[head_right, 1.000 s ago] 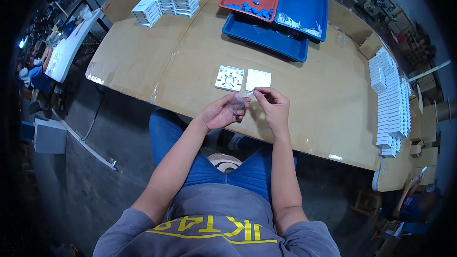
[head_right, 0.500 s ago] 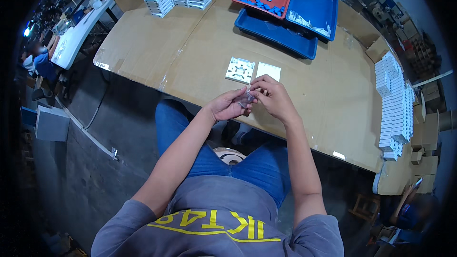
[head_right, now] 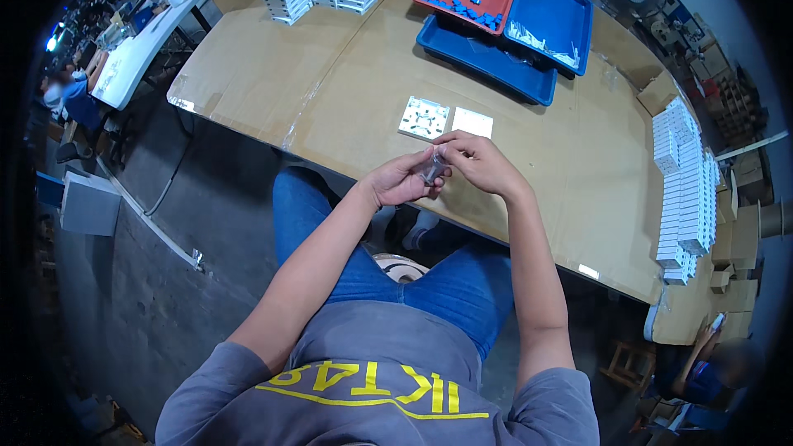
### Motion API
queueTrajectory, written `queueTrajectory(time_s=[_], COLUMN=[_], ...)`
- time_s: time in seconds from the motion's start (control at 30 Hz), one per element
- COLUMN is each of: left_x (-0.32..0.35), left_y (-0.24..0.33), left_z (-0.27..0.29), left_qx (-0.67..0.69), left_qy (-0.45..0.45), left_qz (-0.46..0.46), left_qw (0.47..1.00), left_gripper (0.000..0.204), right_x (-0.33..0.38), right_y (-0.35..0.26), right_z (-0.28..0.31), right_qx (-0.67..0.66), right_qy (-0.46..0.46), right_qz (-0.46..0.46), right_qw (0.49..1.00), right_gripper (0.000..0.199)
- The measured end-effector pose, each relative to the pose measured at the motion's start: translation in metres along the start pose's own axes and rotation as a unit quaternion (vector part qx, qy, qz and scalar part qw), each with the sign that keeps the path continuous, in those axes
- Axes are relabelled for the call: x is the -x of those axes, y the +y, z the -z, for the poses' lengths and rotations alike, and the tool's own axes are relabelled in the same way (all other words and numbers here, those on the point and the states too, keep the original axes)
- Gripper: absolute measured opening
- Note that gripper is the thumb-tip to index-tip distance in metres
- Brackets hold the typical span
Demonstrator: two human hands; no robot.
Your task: The person assembles small electronic components by hand, combining blue plastic pieces with white electronic bases, then packages the assembled components into white boxes.
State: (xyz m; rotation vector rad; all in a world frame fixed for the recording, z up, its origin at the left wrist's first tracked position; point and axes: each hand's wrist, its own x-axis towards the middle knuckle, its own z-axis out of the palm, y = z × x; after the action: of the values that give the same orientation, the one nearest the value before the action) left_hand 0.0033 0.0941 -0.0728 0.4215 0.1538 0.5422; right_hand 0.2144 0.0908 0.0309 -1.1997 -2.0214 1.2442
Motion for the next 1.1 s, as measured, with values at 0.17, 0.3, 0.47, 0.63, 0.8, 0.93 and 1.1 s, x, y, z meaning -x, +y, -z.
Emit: queueTrajectory(time_s=[0.17, 0.3, 0.47, 0.63, 0.8, 0.93, 1.1], left_x=[-0.001, -0.003, -0.001, -0.002, -0.003, -0.005, 0.000], left_y=[-0.002, -0.006, -0.002, -0.006, -0.005, -0.004, -0.008], left_z=[0.013, 0.017, 0.006, 0.011, 0.015, 0.005, 0.018], left_qx=[0.011, 0.008, 0.016, -0.012, -0.004, -0.004, -0.112], left_qy=[-0.009, -0.016, -0.005, 0.003, 0.001, -0.010, 0.012], left_qz=[-0.007, -0.029, -0.012, -0.027, -0.023, -0.024, -0.040], left_qw=[1.000, 0.999, 1.000, 1.000, 1.000, 1.000, 0.993], left_gripper=[0.032, 0.033, 0.034, 0.037, 0.039, 0.038, 0.038], right_x=[-0.004, -0.006, -0.005, -0.008, -0.009, -0.006, -0.003], right_y=[-0.014, -0.003, -0.002, 0.001, -0.002, -0.003, -0.005], right_z=[-0.011, -0.014, -0.004, -0.013, -0.006, -0.007, -0.015], right_qx=[-0.006, -0.003, -0.005, 0.026, -0.009, -0.034, -0.041], right_qy=[-0.016, -0.044, -0.022, -0.069, -0.037, -0.008, -0.077], right_qz=[-0.064, -0.061, -0.030, -0.064, -0.046, -0.057, -0.038], right_qw=[0.998, 0.997, 0.999, 0.995, 0.998, 0.998, 0.995], right_gripper=[0.033, 0.035, 0.037, 0.039, 0.040, 0.041, 0.038])
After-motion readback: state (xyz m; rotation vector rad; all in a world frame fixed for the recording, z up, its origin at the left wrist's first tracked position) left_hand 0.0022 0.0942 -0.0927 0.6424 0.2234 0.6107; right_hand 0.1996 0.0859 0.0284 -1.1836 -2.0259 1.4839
